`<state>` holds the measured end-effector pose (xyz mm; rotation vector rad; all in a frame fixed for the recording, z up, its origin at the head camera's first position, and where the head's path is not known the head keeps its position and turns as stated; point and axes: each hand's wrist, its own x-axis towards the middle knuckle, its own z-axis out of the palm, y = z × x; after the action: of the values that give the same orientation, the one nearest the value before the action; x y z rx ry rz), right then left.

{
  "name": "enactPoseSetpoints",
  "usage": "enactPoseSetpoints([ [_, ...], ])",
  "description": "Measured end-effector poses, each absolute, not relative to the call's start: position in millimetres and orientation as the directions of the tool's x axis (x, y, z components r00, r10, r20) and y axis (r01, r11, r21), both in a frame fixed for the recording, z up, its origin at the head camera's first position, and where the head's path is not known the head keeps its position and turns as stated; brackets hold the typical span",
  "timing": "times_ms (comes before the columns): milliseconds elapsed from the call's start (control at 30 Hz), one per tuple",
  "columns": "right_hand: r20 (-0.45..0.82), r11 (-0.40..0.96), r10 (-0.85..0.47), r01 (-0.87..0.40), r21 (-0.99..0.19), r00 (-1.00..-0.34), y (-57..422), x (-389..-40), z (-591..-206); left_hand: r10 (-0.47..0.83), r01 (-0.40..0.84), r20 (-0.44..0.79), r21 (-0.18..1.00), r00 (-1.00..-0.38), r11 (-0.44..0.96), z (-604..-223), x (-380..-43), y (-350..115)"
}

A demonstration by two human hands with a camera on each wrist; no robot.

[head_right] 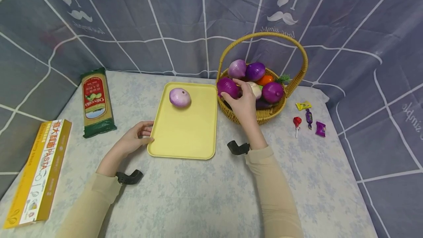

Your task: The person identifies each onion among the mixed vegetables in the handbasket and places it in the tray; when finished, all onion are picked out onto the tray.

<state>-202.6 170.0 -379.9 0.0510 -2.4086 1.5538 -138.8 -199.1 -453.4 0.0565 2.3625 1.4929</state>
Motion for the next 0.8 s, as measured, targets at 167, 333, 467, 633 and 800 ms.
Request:
enactPoseSetpoints([
  [167,0.24,0.35,0.097,-0.193,-0.917,-0.966,159.4,-194.3,-373.0,0.215,-0.153,-0.271,0.884,-0.938,0.443,-453.4,-139.6,-199.5],
  [333,0.229,0.264,0.053,-0.207,-0.942,-0.972,141.5,-186.7,-372.0,0.222,-0.156,-0.274,0.887,-0.936,0.435,-452.9,-140.1,-200.7],
  [467,0.187,0.223,0.017,-0.179,-0.958,-0.982,125.1,-182.4,-376.8,0.223,-0.159,-0.276,0.887,-0.935,0.434,-453.2,-140.2,-200.6],
  [633,0.133,0.207,-0.04,-0.138,-0.969,-0.99,104.5,-179.5,-386.3,0.221,-0.16,-0.278,0.885,-0.935,0.437,-453.0,-140.0,-199.8],
  [800,0.079,0.199,-0.08,-0.094,-0.975,-0.994,86.0,-179.2,-400.8,0.219,-0.166,-0.282,0.886,-0.934,0.434,-453.5,-139.7,-199.7],
])
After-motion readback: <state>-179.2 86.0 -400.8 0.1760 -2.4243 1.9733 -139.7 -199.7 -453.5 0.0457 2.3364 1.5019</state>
